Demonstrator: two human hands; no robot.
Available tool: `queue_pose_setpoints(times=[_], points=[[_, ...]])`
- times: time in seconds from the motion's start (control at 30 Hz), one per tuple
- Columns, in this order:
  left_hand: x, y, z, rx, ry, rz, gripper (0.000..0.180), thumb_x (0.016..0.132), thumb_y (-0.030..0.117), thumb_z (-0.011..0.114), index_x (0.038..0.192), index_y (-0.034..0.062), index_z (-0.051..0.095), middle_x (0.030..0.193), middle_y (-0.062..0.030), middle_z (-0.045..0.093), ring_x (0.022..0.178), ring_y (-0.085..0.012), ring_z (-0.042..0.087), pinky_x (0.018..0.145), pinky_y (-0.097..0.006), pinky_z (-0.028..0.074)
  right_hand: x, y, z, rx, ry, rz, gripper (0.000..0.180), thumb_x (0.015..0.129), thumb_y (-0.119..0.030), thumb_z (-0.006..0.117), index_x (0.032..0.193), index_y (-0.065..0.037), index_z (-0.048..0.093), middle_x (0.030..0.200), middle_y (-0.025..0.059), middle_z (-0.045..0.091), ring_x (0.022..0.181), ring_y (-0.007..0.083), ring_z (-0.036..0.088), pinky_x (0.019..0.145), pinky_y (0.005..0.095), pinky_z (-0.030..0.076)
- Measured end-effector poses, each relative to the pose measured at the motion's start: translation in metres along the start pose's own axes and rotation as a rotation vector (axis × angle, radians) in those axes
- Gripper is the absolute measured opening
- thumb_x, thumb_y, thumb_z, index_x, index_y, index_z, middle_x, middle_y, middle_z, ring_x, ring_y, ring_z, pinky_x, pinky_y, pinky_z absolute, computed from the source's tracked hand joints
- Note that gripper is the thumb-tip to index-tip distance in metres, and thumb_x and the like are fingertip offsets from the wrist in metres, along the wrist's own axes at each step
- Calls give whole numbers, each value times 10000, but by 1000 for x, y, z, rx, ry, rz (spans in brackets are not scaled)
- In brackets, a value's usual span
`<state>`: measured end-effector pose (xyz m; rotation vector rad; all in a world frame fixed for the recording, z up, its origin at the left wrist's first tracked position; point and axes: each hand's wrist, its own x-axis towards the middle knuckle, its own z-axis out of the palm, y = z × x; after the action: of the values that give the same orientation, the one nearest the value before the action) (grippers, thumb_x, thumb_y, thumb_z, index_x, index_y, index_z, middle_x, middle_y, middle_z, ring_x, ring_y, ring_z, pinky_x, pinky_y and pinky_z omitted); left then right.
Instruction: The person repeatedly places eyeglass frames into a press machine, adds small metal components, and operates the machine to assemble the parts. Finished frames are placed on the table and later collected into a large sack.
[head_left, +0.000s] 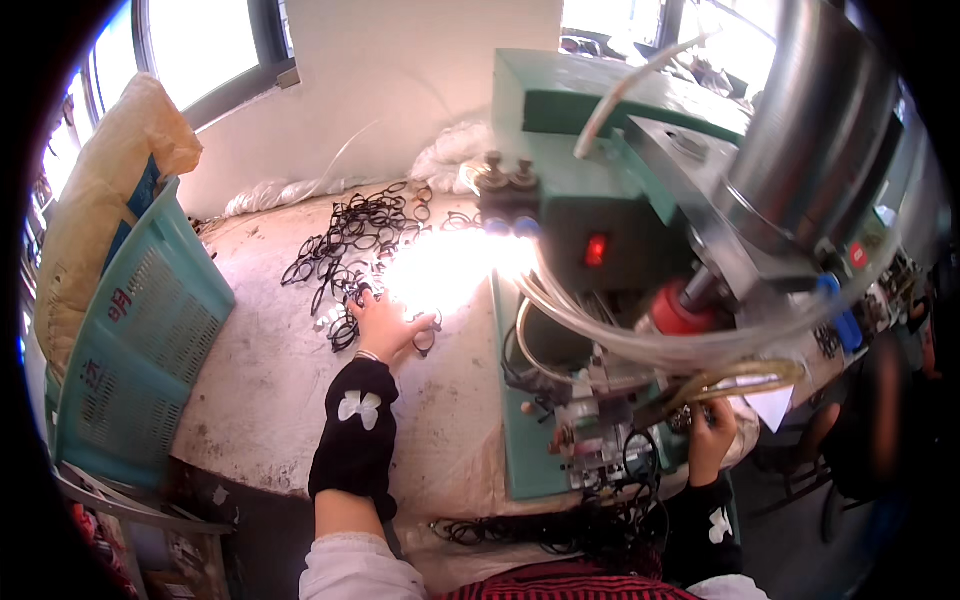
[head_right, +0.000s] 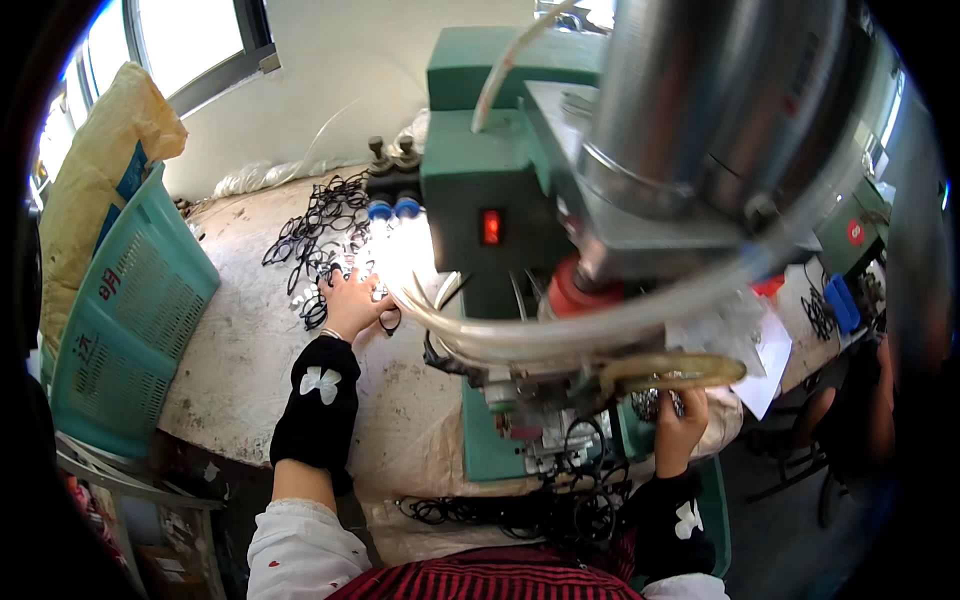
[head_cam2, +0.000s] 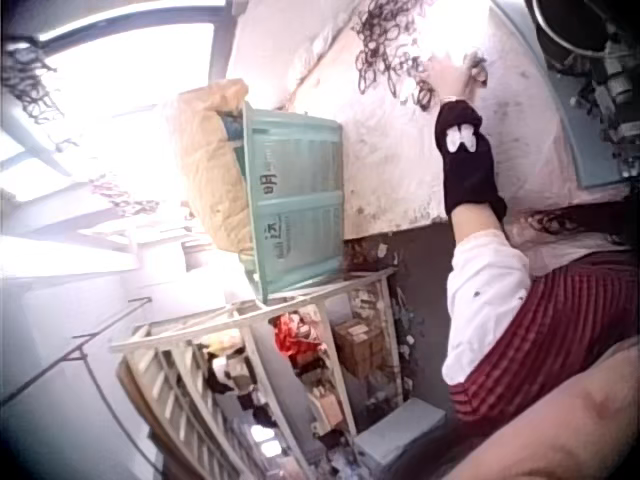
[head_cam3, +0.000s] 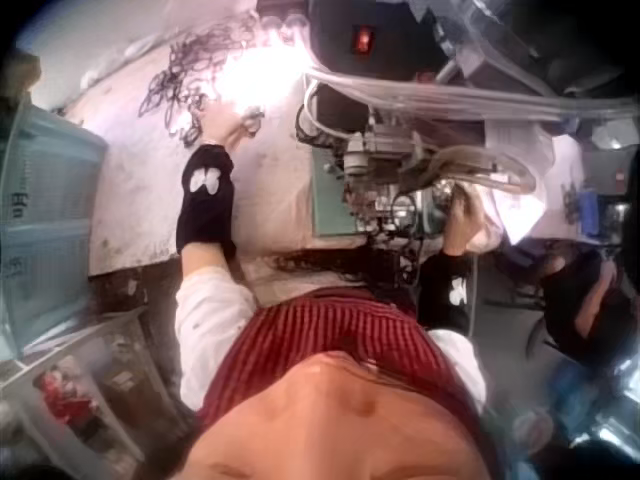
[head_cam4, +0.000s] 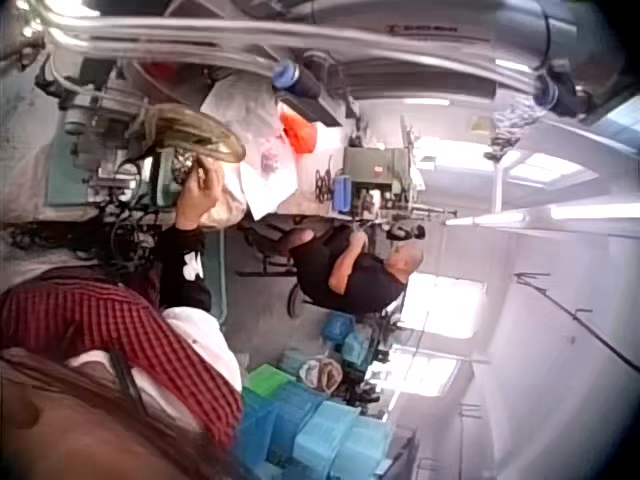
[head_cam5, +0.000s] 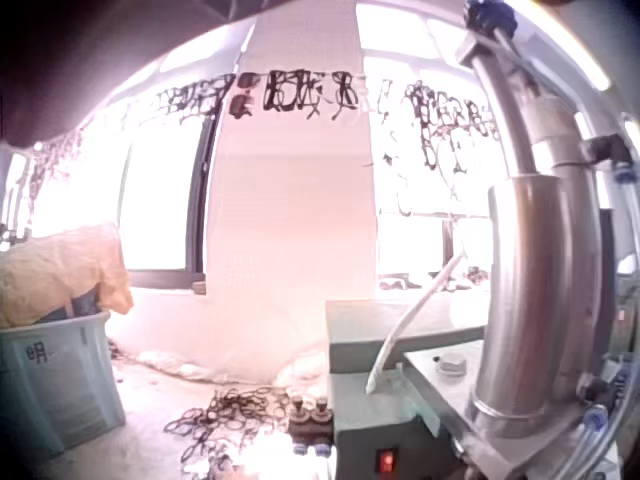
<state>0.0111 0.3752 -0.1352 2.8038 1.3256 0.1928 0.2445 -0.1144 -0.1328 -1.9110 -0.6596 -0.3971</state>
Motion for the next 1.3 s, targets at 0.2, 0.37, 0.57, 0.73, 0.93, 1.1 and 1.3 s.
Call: queue_pose_setpoints(times=[0.2, 0.37, 0.57, 0.73, 0.93, 1.1, 1.3], points=[[-123, 23, -15, 42, 56, 237, 624, 868, 628, 684, 1363, 250, 661, 1494, -119, 546, 1255, -505, 511, 1093, -672, 287, 0, -98, -2, 429, -271, 17, 166, 817, 58, 719, 974, 6, 722, 943, 77, 719, 899, 182, 678, 837, 285, 509], [-184, 79, -37, -346, 477, 354, 348, 885, 280, 764, 1148, 55, 727, 1261, -145, 685, 1041, -347, 618, 947, -441, 475, -2, -111, 13, 634, -279, 83, 374, 812, 16, 741, 1172, 16, 642, 945, 46, 690, 910, 119, 646, 835, 275, 508], [-233, 168, -154, -1113, 550, 672, 149, 919, -16, 643, 1053, -40, 703, 1009, -160, 751, 783, -236, 686, 719, -303, 530, -2, -122, 6, 760, -295, 177, 493, 815, 34, 725, 1281, 37, 563, 978, 61, 698, 916, 107, 640, 866, 263, 494], [-215, 209, -179, -1004, 708, 639, 123, 915, -47, 602, 980, -57, 705, 902, -156, 760, 747, -217, 702, 696, -287, 542, -2, -148, 0, 936, -339, 315, 513, 833, 51, 698, 1321, 47, 540, 1086, 83, 696, 952, 114, 638, 907, 278, 490], [-231, 151, -160, -926, 562, 915, 187, 982, 10, 488, 981, -77, 654, 829, -173, 736, 604, -216, 650, 666, -311, 534, -11, -142, -12, 785, -461, 159, 535, 877, 27, 653, 1394, 35, 514, 1277, 116, 655, 1102, 186, 638, 1003, 335, 479], [-98, 18, -94, -771, 522, 211, 381, 961, 250, 705, 1254, 16, 638, 1174, -170, 690, 1035, -313, 680, 860, -366, 551, -11, -1, -3, -113, -46, -126, 350, 857, 34, 660, 1207, 30, 645, 1150, 147, 684, 1102, 275, 630, 986, 375, 476], [115, -122, -43, 37, 483, 90, 602, 987, 523, 582, 1412, 96, 567, 1400, -198, 583, 1265, -414, 548, 1051, -473, 459, -20, 61, 17, -389, 163, -88, 353, 879, 5, 667, 1230, 21, 637, 1153, 146, 682, 1122, 260, 612, 974, 365, 475]])
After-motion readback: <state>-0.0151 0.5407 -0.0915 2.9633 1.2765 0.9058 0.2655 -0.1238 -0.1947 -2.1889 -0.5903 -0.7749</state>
